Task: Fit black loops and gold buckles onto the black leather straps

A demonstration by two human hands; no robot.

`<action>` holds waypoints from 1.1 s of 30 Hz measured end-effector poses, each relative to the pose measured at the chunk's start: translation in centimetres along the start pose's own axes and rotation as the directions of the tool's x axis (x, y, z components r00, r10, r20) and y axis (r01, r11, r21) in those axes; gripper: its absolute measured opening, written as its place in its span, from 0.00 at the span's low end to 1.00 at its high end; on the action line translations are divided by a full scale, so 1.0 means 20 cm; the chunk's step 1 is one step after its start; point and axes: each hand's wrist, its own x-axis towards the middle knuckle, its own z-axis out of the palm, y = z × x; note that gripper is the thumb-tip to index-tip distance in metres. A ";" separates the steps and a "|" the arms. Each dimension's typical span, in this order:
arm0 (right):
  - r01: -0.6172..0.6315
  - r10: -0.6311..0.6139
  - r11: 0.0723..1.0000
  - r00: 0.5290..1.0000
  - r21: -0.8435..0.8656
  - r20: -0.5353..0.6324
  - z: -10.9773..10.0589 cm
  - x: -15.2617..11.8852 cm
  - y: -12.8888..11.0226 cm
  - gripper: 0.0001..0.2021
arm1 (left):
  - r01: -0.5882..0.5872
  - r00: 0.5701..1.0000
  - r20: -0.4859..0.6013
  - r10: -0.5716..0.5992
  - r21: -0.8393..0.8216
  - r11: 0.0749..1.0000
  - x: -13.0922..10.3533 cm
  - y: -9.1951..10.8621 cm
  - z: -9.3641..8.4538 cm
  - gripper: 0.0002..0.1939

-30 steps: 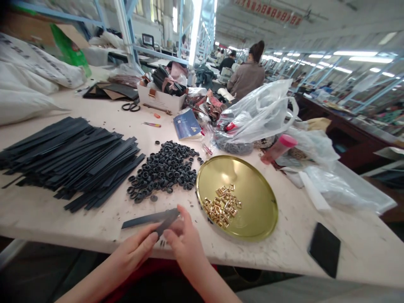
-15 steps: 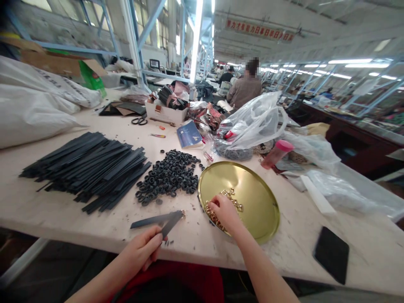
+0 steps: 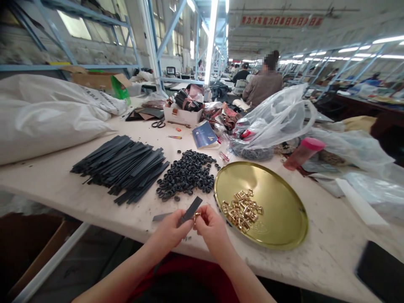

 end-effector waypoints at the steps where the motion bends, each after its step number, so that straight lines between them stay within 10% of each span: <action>1: 0.009 -0.009 1.000 0.999 -0.005 -0.036 0.02 0.00 0.01 0.08 | -0.001 1.000 -0.018 0.001 0.006 1.000 -0.01 -0.01 0.01 0.08; 8: -0.021 0.021 0.999 0.999 -0.027 0.030 0.03 0.01 0.02 0.12 | 0.020 0.992 -0.123 -0.026 -0.048 0.999 -0.01 0.01 -0.01 0.09; 15: 0.044 -0.009 0.992 0.960 -0.119 0.282 -0.05 -0.05 -0.01 0.10 | 0.150 0.989 0.002 -0.150 -0.053 0.987 0.01 0.01 -0.07 0.10; 25: -0.073 0.058 0.974 0.995 0.213 0.077 0.00 -0.02 0.06 0.12 | 0.171 0.971 0.192 -0.145 -0.124 0.977 -0.01 -0.02 -0.09 0.12; 33: -0.258 0.345 0.708 0.939 0.657 -0.003 0.07 -0.05 0.03 0.15 | -0.070 0.982 0.189 0.029 0.215 0.974 -0.10 -0.07 -0.17 0.15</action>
